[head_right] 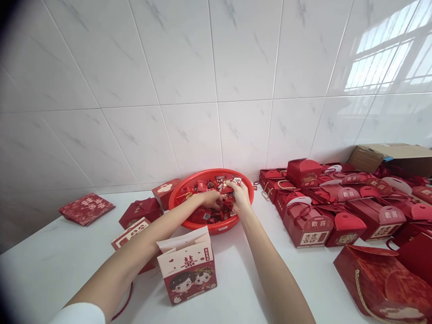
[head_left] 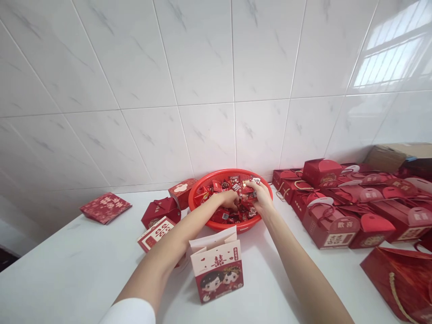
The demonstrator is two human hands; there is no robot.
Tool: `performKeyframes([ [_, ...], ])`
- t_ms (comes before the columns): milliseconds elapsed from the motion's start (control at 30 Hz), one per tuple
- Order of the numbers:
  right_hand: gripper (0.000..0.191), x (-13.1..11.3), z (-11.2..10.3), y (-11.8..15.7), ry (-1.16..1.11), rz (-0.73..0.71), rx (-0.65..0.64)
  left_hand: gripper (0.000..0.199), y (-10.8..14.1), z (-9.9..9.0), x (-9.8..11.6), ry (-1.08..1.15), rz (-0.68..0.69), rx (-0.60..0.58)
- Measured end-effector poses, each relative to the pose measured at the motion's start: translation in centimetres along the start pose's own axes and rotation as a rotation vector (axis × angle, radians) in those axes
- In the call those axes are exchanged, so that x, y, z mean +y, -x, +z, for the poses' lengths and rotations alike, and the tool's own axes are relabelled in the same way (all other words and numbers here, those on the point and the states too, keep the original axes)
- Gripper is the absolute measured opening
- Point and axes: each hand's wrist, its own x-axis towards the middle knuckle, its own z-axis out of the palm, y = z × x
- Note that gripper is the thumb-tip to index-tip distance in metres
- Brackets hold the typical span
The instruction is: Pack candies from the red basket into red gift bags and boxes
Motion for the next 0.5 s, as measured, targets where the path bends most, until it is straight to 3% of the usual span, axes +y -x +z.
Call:
performKeyframes([
  [100, 0.023, 0.0, -0.1, 0.0, 0.001, 0.001, 0.0, 0.019, 0.9, -1.7, 0.6, -0.001, -0.027, -0.047],
  [233, 0.022, -0.2, -0.1, 0.0, -0.006, 0.0, -0.002, 0.021, 3.1, -4.2, 2.0, 0.011, -0.035, -0.002],
  [367, 0.02, -0.9, 0.5, 0.9, 0.0, 0.034, -0.054, 0.031, 5.9, -6.0, 3.5, 0.118, 0.009, 0.156],
  [500, 0.024, -1.7, 1.8, 3.2, 0.033, 0.071, -0.176, 0.035, 8.5, -6.4, 4.8, 0.301, 0.04, 0.3],
])
